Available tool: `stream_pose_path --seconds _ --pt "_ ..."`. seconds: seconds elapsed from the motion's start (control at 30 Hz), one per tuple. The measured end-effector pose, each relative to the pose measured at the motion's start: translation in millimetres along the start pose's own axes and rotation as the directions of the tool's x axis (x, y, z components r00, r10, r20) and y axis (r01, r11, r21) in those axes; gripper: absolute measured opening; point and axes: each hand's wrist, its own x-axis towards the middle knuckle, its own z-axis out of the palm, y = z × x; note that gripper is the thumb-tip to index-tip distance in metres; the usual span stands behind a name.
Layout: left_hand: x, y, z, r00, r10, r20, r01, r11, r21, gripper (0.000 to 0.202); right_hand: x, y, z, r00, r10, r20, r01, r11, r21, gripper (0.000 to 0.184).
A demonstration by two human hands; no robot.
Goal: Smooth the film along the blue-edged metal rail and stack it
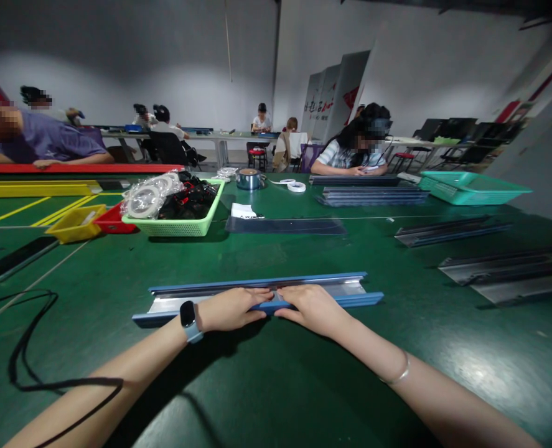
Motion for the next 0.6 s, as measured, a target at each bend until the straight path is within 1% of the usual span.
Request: stream_pose_path --seconds 0.17,0.3,0.4,0.6 --pt "-1.7 -0.9 -0.1 1.000 -0.002 -0.022 0.001 1.000 -0.015 0.043 -1.0 -2.2 -3.7 0.999 0.046 0.013 -0.046 0.998 0.052 0.038" --pt "-1.3 -1.6 -2.4 1.000 0.002 -0.009 -0.002 0.999 -0.046 0.042 0.3 -1.2 -4.9 0.996 0.066 0.058 -0.071 0.994 0.087 0.038" --pt "-0.1 -2.4 -2.6 1.000 -0.006 -0.001 0.006 0.999 -0.038 0.042 1.8 -0.7 -6.4 0.995 0.062 0.083 -0.070 0.993 0.097 0.037" --pt "-0.2 -0.8 -2.2 1.000 -0.028 -0.008 0.028 0.999 -0.015 0.042 0.0 -3.2 -7.9 0.994 0.089 0.064 -0.095 0.991 0.094 0.035"
